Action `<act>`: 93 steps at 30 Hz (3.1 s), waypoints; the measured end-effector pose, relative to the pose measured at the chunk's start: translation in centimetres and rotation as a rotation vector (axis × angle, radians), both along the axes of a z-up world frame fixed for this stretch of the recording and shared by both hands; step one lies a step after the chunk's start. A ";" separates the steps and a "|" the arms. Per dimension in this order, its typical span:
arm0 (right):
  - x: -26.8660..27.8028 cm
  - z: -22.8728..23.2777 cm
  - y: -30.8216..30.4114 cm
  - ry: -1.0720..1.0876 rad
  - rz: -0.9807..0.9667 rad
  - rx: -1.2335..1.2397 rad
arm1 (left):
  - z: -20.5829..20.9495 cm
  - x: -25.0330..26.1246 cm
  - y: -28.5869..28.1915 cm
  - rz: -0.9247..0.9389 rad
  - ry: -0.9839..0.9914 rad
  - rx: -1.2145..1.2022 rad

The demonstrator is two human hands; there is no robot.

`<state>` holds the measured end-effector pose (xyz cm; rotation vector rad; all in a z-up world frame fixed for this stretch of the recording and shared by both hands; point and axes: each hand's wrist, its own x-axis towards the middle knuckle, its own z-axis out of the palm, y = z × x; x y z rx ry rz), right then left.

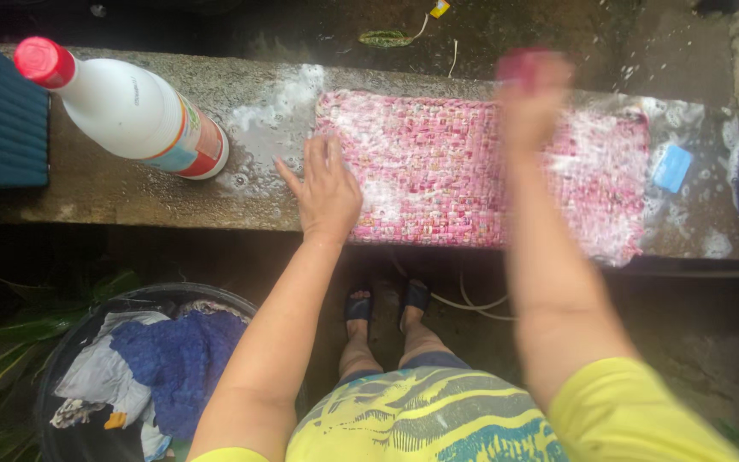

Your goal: The person washes a mat by laying it on a ledge, pouring water over it using a scoop, adding liquid from a bottle, and scrubbing both sides with a brush.

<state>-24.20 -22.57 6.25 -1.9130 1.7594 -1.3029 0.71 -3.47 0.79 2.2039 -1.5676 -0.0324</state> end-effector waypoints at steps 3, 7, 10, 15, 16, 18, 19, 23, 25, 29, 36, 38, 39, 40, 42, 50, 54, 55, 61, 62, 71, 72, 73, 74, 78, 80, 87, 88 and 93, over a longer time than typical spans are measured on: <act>14.9 -3.4 7.6 0.213 0.274 0.088 | 0.5 0.5 0.0 -0.022 -0.008 0.032; 7.7 -1.1 4.4 0.006 0.472 0.183 | 0.7 0.3 0.4 -0.013 0.043 0.048; -4.7 2.5 0.9 -0.252 0.256 0.011 | 0.7 0.6 -0.2 -0.002 0.019 0.030; -1.0 0.8 0.1 -0.041 -0.169 0.049 | 0.5 0.3 -0.4 -0.015 0.006 0.032; 4.1 -1.5 1.8 0.024 -0.025 -0.002 | 0.5 0.3 -0.2 -0.020 0.030 0.023; 14.2 -4.5 7.4 0.230 0.219 0.011 | 0.7 0.6 -0.3 -0.019 0.052 0.013; 16.3 -4.8 9.3 0.327 0.310 0.035 | 0.8 0.6 -0.3 -0.008 0.041 0.023; 3.0 -2.9 2.4 -0.120 0.529 -0.067 | 1.3 0.7 0.1 -0.017 0.007 0.041; -8.3 -0.7 0.4 0.081 0.037 0.055 | 1.4 0.2 -0.4 -0.017 0.011 0.040; -15.0 0.8 -0.3 0.084 -0.203 -0.077 | 1.2 0.2 -0.1 -0.021 0.005 0.016; 8.0 -1.8 14.4 0.248 0.163 0.260 | 1.3 0.4 0.2 -0.013 -0.025 0.037; 2.7 0.1 14.4 0.039 0.266 0.242 | 1.2 0.3 0.2 -0.007 -0.007 0.048; -1.1 1.1 12.6 -0.047 0.199 0.260 | 1.2 0.4 -0.3 -0.007 -0.013 0.033; -5.5 2.0 11.7 -0.014 0.070 0.246 | 1.2 0.4 -0.4 -0.003 0.004 0.074; -14.1 3.6 9.0 0.153 -0.095 0.119 | 0.5 -0.1 -0.3 0.020 0.019 0.124; -22.2 2.2 11.2 0.398 0.153 0.137 | 3.7 -26.2 -4.3 -0.617 0.024 0.378; -26.4 4.1 16.7 0.400 0.238 0.107 | 7.3 -31.2 -6.9 -0.667 0.015 0.482; -26.7 3.9 15.7 0.446 0.193 0.151 | 7.5 -31.7 -7.5 -0.672 -0.011 0.460; -26.0 1.9 1.6 0.407 0.096 -0.078 | 6.6 -33.0 -6.9 -0.625 -0.051 0.442; -26.3 1.8 1.0 0.394 0.115 -0.088 | 6.4 -33.3 -6.9 -0.628 -0.044 0.450; -30.0 2.2 11.8 0.391 0.220 0.049 | 7.2 -33.6 -7.5 -0.593 -0.098 0.393; -29.7 2.2 9.2 0.421 0.224 0.060 | 7.2 -33.7 -7.6 -0.597 -0.083 0.411; -28.8 2.0 6.1 0.395 0.196 0.049 | 7.2 -33.5 -7.5 -0.598 -0.074 0.439; -27.7 1.8 3.0 0.368 0.168 0.039 | 7.2 -33.2 -7.6 -0.592 -0.081 0.445; -27.3 2.1 0.7 0.394 0.137 -0.081 | 6.6 -33.5 -7.6 -0.574 -0.067 0.389; -27.8 2.4 4.6 0.444 0.136 0.062 | 6.6 -33.9 -6.7 -0.575 -0.067 0.316; -29.6 2.6 9.9 0.419 0.261 0.063 | 7.4 -33.7 -7.0 -0.582 -0.051 0.430; -28.9 2.2 7.0 0.382 0.259 0.058 | 7.7 -33.7 -7.6 -0.584 -0.050 0.448; -26.0 1.5 -1.8 0.407 0.086 -0.126 | 5.5 -33.8 -7.8 -0.582 -0.046 0.466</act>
